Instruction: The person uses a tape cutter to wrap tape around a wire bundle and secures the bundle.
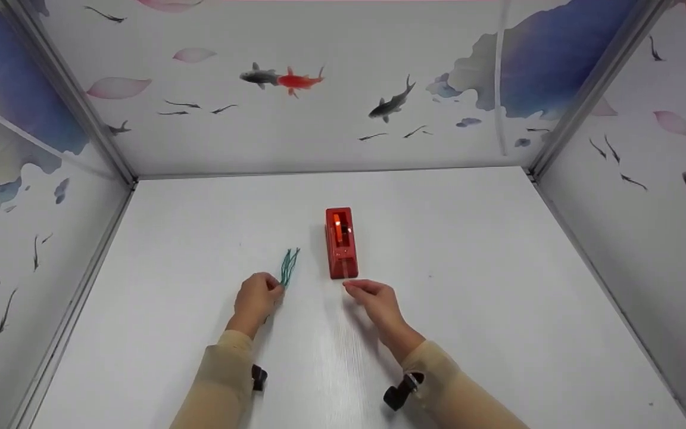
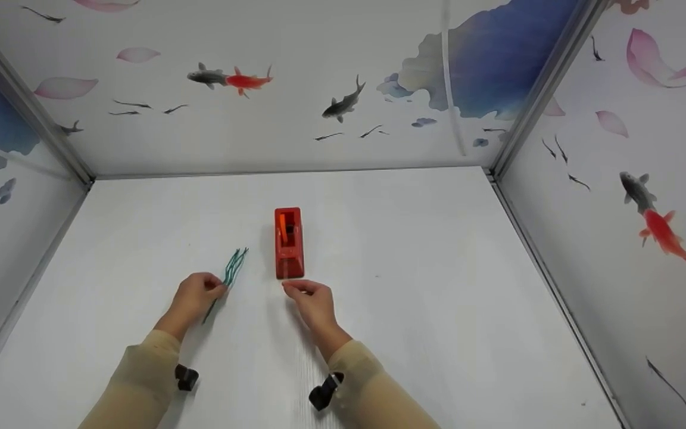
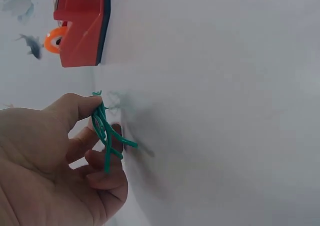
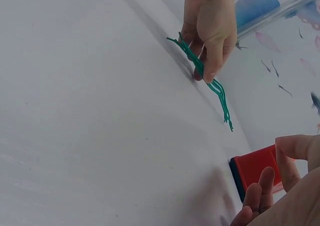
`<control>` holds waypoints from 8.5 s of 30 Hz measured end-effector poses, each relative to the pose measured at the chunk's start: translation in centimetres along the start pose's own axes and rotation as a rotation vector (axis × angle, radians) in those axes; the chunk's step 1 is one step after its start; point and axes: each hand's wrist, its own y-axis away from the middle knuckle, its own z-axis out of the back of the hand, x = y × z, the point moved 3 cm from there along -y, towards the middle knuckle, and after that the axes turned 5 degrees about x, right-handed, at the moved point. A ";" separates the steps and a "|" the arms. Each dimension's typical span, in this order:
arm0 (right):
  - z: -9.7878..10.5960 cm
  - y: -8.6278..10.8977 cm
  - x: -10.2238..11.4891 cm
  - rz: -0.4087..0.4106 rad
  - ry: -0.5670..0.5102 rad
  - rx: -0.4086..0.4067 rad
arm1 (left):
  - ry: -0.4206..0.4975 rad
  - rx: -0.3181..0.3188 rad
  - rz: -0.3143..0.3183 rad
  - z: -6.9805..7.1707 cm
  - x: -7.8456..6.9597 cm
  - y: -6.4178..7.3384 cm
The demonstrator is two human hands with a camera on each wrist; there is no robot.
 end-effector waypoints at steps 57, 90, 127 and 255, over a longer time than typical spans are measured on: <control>0.7 0.5 2.2 -0.062 0.005 0.073 | -0.009 0.051 -0.404 -3.6 -7.5 1.1; 1.5 1.4 1.4 -0.182 -0.341 0.275 | -0.071 -0.090 -0.489 -4.0 -8.5 1.5; 3.8 -2.2 6.9 0.988 1.155 0.082 | -0.030 -0.084 -0.525 -3.2 -9.1 1.1; 3.1 -3.0 7.5 0.245 0.697 0.407 | -0.332 -0.498 -0.805 -2.6 -9.7 1.9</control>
